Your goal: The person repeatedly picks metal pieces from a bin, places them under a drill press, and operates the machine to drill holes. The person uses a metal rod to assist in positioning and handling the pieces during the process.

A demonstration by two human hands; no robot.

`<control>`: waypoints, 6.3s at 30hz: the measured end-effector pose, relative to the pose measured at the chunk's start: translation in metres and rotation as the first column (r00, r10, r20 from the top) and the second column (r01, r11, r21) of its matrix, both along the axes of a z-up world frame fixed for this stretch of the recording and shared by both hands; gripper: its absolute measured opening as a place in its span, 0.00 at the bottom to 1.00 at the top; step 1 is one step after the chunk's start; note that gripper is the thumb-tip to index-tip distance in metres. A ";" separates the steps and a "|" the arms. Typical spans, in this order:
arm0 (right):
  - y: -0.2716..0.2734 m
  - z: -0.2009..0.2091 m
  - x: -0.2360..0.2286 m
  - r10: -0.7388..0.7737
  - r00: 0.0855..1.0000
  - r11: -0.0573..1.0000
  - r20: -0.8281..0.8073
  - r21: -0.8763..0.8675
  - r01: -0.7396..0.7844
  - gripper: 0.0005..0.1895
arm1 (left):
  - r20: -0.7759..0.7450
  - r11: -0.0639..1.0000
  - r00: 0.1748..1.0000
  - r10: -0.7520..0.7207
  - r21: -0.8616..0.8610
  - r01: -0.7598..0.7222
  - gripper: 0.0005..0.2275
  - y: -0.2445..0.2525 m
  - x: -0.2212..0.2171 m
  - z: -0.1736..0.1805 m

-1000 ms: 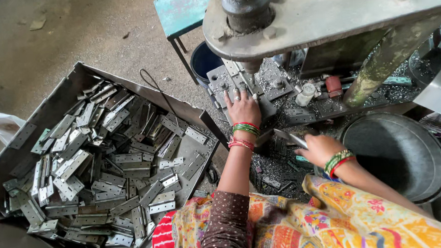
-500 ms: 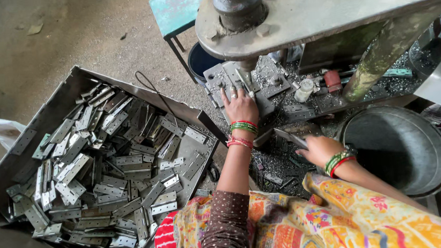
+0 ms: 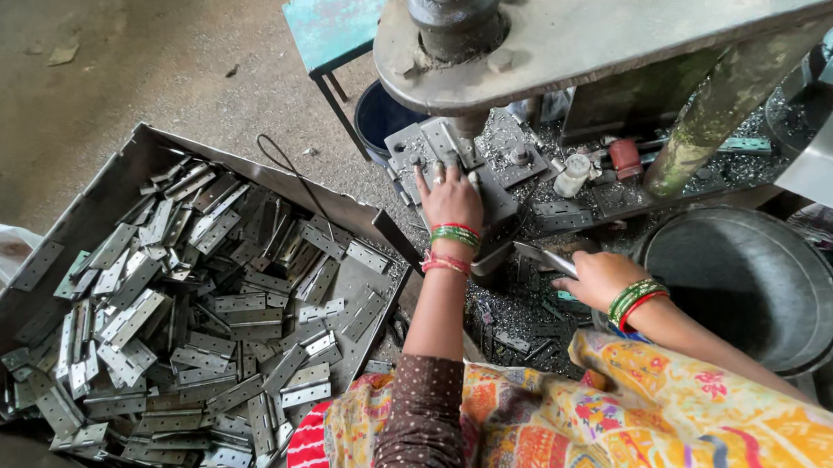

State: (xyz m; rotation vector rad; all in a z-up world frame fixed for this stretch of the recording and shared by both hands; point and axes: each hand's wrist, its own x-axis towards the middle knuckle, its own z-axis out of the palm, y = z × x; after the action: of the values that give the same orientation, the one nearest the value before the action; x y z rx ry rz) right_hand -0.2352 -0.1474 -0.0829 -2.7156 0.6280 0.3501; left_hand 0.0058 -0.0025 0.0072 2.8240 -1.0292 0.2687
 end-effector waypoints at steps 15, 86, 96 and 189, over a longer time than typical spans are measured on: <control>0.015 0.017 -0.006 -0.098 0.990 0.992 0.100 -0.064 0.105 0.29 | 0.043 0.997 0.998 -0.042 0.070 0.039 0.17 0.007 -0.021 0.003; -0.002 -0.011 -0.003 0.009 0.999 1.000 -0.032 -0.006 -0.009 0.23 | 0.108 0.996 0.994 0.012 -0.085 -0.003 0.12 -0.006 -0.003 -0.012; 0.003 -0.032 -0.012 0.018 0.998 0.990 0.066 0.136 -0.027 0.26 | 0.079 0.978 0.995 -0.055 -0.195 0.070 0.13 0.007 -0.016 -0.024; 0.001 0.007 0.003 -0.006 0.997 0.999 -0.077 -0.034 0.003 0.24 | 0.052 0.992 0.998 -0.036 -0.122 0.042 0.17 0.012 -0.026 -0.017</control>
State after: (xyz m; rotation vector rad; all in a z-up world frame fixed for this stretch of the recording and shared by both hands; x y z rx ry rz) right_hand -0.2324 -0.1466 -0.0764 -2.7436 0.6666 0.4491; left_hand -0.0200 0.0094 -0.0096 2.6971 -1.0383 0.3865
